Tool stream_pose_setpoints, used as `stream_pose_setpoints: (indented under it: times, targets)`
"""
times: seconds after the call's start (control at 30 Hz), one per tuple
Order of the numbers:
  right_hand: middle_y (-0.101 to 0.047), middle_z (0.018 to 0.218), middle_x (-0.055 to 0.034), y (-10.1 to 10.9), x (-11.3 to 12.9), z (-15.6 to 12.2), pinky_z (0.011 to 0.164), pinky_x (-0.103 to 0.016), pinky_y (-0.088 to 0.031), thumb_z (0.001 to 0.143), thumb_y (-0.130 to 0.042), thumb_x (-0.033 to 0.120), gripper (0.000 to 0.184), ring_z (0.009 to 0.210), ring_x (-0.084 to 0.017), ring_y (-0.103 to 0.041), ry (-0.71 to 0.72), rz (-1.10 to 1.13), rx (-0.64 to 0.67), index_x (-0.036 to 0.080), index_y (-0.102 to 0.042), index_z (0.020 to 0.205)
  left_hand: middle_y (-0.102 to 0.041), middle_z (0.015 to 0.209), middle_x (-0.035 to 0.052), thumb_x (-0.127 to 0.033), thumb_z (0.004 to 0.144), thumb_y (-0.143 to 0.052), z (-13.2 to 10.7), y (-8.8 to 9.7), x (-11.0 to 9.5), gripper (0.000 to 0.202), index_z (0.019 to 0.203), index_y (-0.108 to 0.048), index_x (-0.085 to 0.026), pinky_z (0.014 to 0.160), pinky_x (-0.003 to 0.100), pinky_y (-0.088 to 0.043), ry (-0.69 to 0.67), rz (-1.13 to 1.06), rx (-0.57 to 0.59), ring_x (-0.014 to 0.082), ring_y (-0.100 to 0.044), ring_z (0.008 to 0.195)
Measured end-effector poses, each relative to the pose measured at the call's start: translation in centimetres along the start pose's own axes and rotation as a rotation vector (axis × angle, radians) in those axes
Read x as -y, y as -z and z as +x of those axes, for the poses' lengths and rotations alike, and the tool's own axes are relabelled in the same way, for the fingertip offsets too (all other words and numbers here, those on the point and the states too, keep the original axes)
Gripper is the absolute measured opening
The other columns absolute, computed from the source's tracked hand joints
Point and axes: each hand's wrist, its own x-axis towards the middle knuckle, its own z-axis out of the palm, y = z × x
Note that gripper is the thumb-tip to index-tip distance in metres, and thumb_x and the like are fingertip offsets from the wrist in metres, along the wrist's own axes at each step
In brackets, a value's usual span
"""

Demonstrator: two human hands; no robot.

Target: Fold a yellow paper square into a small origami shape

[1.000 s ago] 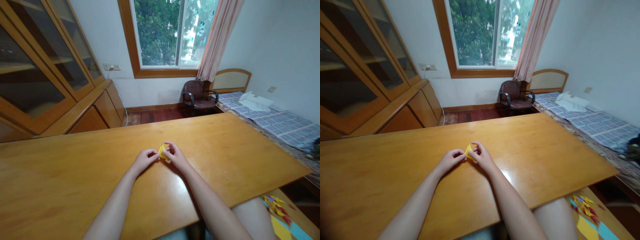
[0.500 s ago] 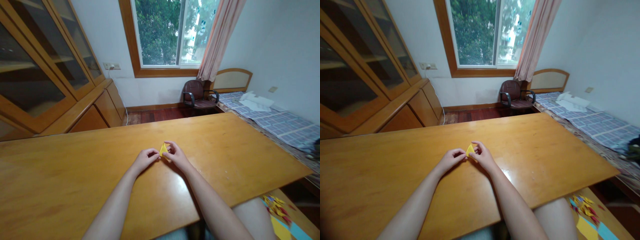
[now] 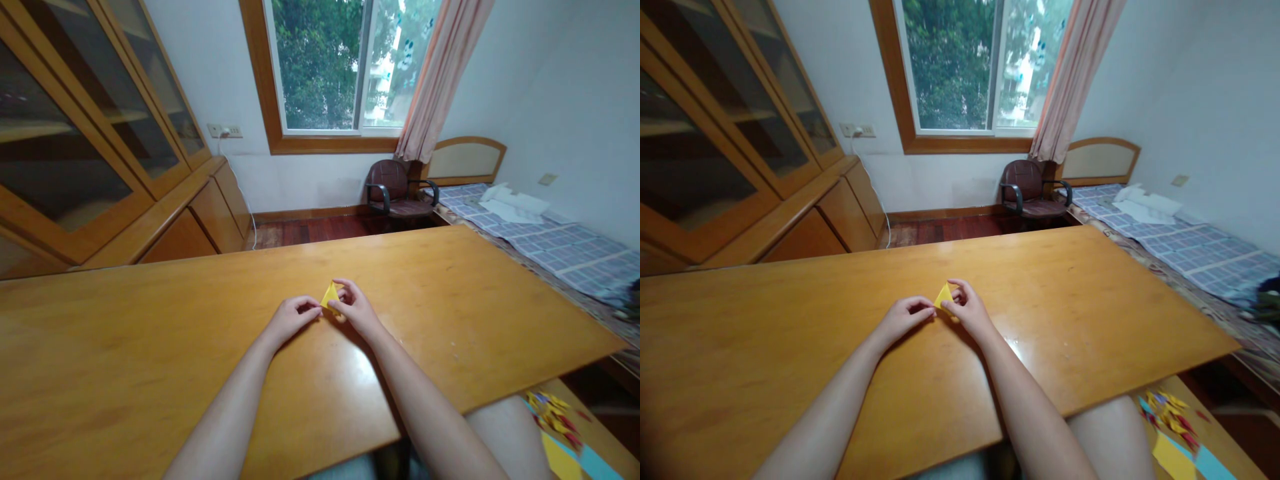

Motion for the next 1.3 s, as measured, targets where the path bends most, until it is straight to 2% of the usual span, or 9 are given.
stream_pose_setpoints:
  times: [0.7, 0.9, 1.1, 1.3]
  targets:
    - [-0.056, 0.076, 0.0046, -0.26, 0.58, -0.27, 0.063, -0.024, -0.042, 0.070, -0.074, 0.028, 0.054, 0.065, -0.010, -0.053, -0.003, -0.036, 0.001, 0.022, -0.053, 0.119, -0.073, 0.082, 0.0053, -0.041, 0.079, -0.063, 0.06, 0.10, 0.44, 0.026, 0.083, -0.072, -0.016, 0.073, 0.028, -0.049, -0.031, 0.061, -0.006, 0.0189, -0.065, 0.076]
    - [-0.056, 0.077, 0.0039, -0.31, 0.77, -0.46, 0.056, -0.023, -0.042, 0.070, -0.076, 0.031, 0.056, 0.063, -0.010, -0.052, -0.034, -0.029, 0.019, 0.023, -0.053, 0.120, -0.073, 0.082, 0.0045, -0.041, 0.080, -0.061, 0.05, 0.16, 0.48, 0.027, 0.082, -0.072, -0.017, 0.073, 0.027, -0.048, -0.052, 0.077, -0.013, 0.0192, -0.064, 0.077]
    - [-0.058, 0.078, 0.0034, -0.38, 0.70, -0.57, 0.054, -0.022, -0.042, 0.071, -0.076, 0.033, 0.059, 0.064, -0.011, -0.054, -0.027, -0.004, 0.053, 0.024, -0.050, 0.124, -0.072, 0.078, 0.0041, -0.040, 0.081, -0.059, -0.04, 0.18, 0.14, 0.027, 0.078, -0.072, -0.017, 0.071, 0.027, -0.047, -0.059, 0.094, 0.033, 0.0186, -0.063, 0.074]
    - [-0.057, 0.070, 0.0064, -0.39, 0.83, -0.48, 0.066, -0.026, -0.044, 0.072, -0.076, 0.032, 0.060, 0.066, -0.011, -0.057, -0.003, 0.040, 0.051, 0.022, -0.050, 0.125, -0.071, 0.074, 0.0038, -0.039, 0.081, -0.058, -0.25, -0.07, -0.14, 0.027, 0.075, -0.071, -0.016, 0.070, 0.026, -0.046, -0.061, 0.063, 0.136, 0.0176, -0.061, 0.072]
